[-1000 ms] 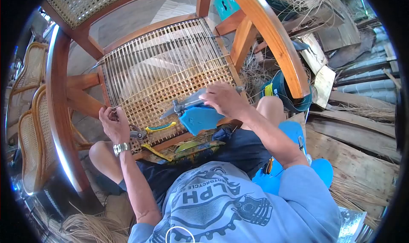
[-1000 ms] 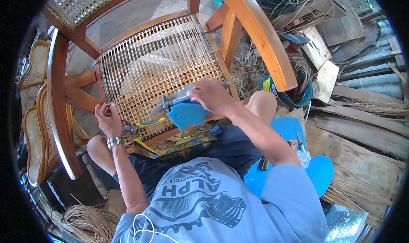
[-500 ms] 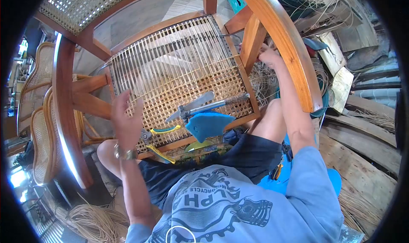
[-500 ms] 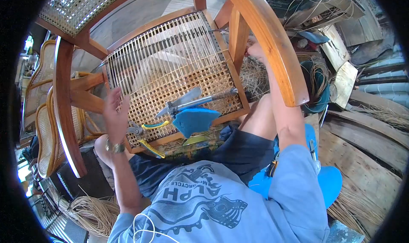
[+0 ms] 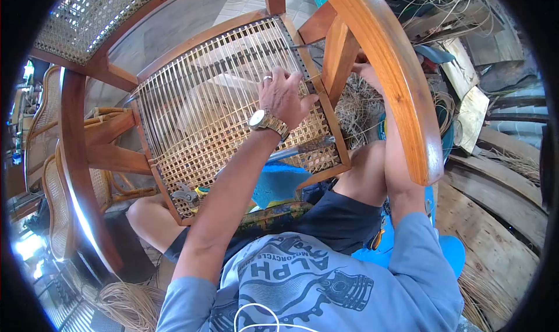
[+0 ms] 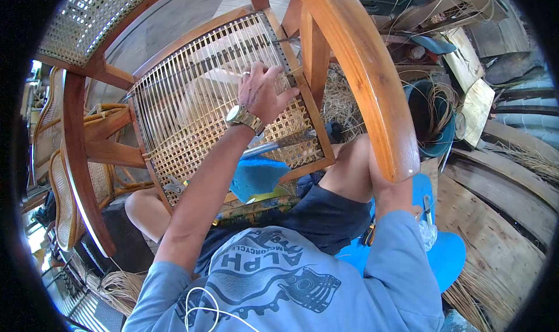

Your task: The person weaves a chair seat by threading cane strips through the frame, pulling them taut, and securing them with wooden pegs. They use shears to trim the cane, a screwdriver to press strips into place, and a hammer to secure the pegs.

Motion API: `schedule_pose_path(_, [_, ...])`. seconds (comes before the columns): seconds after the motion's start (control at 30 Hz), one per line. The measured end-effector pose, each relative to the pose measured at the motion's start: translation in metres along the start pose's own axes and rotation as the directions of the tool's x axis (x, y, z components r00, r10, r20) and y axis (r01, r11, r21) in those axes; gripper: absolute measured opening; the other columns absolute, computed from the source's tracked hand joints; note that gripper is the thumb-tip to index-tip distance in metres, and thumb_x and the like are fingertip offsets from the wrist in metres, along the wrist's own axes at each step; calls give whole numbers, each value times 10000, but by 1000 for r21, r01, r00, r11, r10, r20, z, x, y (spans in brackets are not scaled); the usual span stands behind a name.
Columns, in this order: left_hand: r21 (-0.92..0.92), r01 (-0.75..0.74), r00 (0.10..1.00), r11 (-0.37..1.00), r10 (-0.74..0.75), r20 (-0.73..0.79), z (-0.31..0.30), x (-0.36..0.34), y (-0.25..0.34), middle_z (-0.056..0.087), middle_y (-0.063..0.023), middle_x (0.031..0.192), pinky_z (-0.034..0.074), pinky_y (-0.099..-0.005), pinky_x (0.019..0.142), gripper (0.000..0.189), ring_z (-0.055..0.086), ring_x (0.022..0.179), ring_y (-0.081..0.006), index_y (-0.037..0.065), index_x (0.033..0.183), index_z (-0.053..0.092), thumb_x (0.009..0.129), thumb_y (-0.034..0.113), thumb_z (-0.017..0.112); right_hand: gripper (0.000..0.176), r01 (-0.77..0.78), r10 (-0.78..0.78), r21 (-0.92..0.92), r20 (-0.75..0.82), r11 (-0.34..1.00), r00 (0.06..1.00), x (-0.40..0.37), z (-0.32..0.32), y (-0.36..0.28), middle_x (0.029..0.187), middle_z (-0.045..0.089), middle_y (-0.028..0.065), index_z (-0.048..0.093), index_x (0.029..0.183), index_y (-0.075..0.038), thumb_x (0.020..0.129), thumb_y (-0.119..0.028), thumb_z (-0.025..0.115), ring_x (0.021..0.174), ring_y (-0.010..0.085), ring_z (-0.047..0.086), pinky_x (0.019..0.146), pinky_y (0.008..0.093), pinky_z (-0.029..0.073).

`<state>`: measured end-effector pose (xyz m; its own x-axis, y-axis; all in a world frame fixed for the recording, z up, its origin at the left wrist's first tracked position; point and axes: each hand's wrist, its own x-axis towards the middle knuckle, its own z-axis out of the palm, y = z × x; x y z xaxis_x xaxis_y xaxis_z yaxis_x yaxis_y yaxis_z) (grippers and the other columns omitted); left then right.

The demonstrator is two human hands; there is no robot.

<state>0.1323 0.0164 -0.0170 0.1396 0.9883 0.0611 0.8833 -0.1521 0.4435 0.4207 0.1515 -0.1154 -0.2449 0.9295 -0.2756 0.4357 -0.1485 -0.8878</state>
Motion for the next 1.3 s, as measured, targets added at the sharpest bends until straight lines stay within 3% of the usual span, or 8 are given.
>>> schedule_pose_path(0.3, [10,18,1000,1000,-18,-9,19,0,8,605,-152,1162,457,-509,959,481,605,1093,-348,58,1094,678,812,438,765,249,73,-66,132,-56,989,996,-6,-8,-12,1035,709,122,691,1096,18,856,-46,715,982,221,649,844,353,530])
schedule_pose_path(0.4, [-52,79,985,996,-70,160,5,2,7,600,-165,1210,485,-496,921,542,636,1052,-346,39,1075,665,807,503,744,303,180,-232,-187,-318,966,919,-11,-3,-9,1044,700,142,638,1125,16,824,19,675,946,252,664,848,363,539])
schedule_pose_path(0.43, [44,52,994,998,-56,91,11,0,9,599,-162,1205,484,-485,924,561,632,1054,-340,42,1090,659,801,515,746,313,5,-46,-262,-150,965,988,-25,-1,-48,1033,698,130,638,1136,22,825,16,673,950,238,664,855,359,536])
schedule_pose_path(0.57, [37,29,990,999,-23,-139,-21,-44,-19,596,-152,1190,486,-461,928,595,620,1047,-321,36,1119,643,767,493,789,229,126,-130,-36,-212,991,969,-1,-21,8,1025,703,80,658,1105,27,879,-8,671,918,168,644,831,306,496])
schedule_pose_path(0.67, [-30,262,964,965,-263,-50,-77,-89,-88,621,-161,1134,479,-455,958,609,597,1091,-328,48,1153,638,697,368,884,265,58,-59,-11,-203,998,977,9,-27,25,1077,697,82,637,1150,32,891,-10,666,979,170,641,875,299,480])
schedule_pose_path(0.77, [266,478,825,837,-532,192,-133,-124,-151,627,-173,1181,486,-423,1004,733,595,1140,-342,34,1205,630,639,401,918,262,108,-116,-58,-154,992,981,9,-29,21,1100,694,92,624,1148,34,894,-16,666,1004,172,637,899,294,465])
schedule_pose_path(1.0, [239,305,919,922,-350,181,-188,-160,-238,642,-106,1051,520,-408,904,234,641,1015,-297,73,1068,672,851,161,680,258,33,-75,-198,-207,980,975,8,-28,22,1091,692,108,585,1141,41,903,-26,659,1007,180,636,902,294,462])
schedule_pose_path(1.3, [220,209,952,953,-250,179,-161,-170,-254,666,-96,940,534,-409,859,163,657,935,-303,66,954,721,863,172,637,252,97,-120,-135,-177,986,977,11,-31,31,1032,699,107,593,1124,47,902,-43,671,963,189,646,863,297,482])
